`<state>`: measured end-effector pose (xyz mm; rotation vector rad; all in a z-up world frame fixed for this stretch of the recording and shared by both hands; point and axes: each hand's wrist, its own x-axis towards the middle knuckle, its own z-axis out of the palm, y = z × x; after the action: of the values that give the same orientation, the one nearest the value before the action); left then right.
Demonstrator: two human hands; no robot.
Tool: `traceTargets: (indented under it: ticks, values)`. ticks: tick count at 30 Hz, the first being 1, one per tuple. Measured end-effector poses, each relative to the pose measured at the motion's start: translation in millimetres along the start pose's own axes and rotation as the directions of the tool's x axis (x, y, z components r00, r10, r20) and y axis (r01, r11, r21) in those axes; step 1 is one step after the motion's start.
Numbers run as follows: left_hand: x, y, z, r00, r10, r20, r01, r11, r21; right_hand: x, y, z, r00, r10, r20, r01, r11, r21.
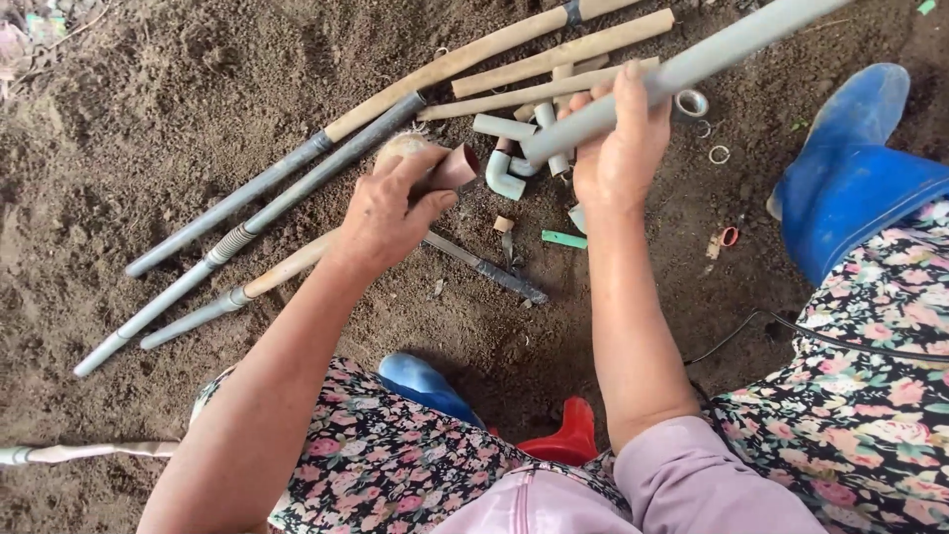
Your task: The person assembles a pipe structure by connecting various PVC pipe segments and elbow joints. They pick up different pieces from the ground, fit them together by hand, and build a longer assembly with bends.
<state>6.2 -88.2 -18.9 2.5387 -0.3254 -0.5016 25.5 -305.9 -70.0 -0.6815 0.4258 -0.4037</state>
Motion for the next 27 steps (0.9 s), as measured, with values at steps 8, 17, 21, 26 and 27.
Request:
traceTargets:
  ticks: [8, 17, 21, 26, 27]
  values:
    - [-2.2, -5.1, 1.1, 0.958, 0.232, -0.169, -0.247, 0.966, -0.071, -15.8, -3.3, 10.1, 0.978, 0.172, 0.121, -0.189, 0.971, 0.144]
    - [-4.6, -6.2, 4.7, 0.965, 0.223, -0.139, -0.239, 0.965, -0.107, -15.6, 0.2, 11.6, 0.964, 0.263, 0.050, -0.266, 0.920, 0.289]
    - [-4.3, -8.1, 6.4, 0.973, 0.198, -0.119, -0.210, 0.973, -0.097, -20.5, 5.9, 14.5, 0.969, 0.235, 0.081, -0.249, 0.929, 0.273]
    - [-3.2, -12.2, 9.8, 0.942, 0.283, -0.180, -0.299, 0.952, -0.071, -23.9, 10.1, 18.3, 0.961, 0.277, 0.022, -0.271, 0.917, 0.292]
    - [-3.9, -11.4, 9.7, 0.925, 0.325, -0.195, -0.344, 0.937, -0.067, -24.3, 10.2, 18.7, 0.962, 0.274, 0.005, -0.262, 0.917, 0.301]
